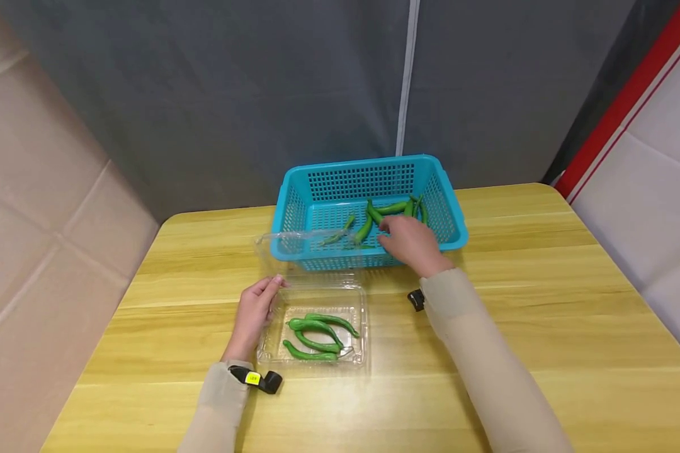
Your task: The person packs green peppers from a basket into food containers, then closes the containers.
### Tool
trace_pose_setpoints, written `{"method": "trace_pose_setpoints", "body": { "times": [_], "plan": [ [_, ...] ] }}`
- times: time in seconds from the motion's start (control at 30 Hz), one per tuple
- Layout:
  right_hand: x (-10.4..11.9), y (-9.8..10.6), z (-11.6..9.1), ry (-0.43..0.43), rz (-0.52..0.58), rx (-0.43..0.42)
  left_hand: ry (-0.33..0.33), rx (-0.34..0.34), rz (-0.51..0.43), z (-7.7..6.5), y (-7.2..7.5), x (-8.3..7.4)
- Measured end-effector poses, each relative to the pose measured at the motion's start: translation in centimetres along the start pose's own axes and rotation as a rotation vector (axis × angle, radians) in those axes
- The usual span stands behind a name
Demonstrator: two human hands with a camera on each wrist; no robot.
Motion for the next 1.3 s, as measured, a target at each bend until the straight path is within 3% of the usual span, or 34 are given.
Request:
{"method": "trace_pose_setpoints", "body": {
  "times": [0.2, 0.5, 0.7, 1.07, 1.3],
  "plan": [
    [0.5, -0.2, 1.4, 0.017, -0.014, 0.159, 0.001, -0.006, 0.004, 0.1, 0.2, -0.2],
    [0.7, -0.8, 2.9, -0.043, -0.040, 0.266, 0.000, -0.011, 0.006, 0.1, 0.2, -0.2],
    [1.0, -1.2, 3.6, -0.039, -0.052, 0.338, -0.005, -0.016, 0.013, 0.1, 0.2, -0.2],
    [0.1, -2.5, 5.1, -0.059, -0.083, 0.410, -0.008, 0.006, 0.008, 0.1, -0.1, -0.2],
    [0.5, -2.5, 5.1, -0.134, -0.145, 0.430, -0.010, 0.005, 0.008, 0.0, 0.0, -0.1]
  ]
}}
Point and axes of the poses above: each hand's wrist, its own z-axis towards the middle knuckle, its own y-axis out of the back of the hand, x = y × z, the point moved 4 cm from there along z, towards the middle knuckle, and after that the axes turned 6 degrees about -y, right-handed, at the moved point
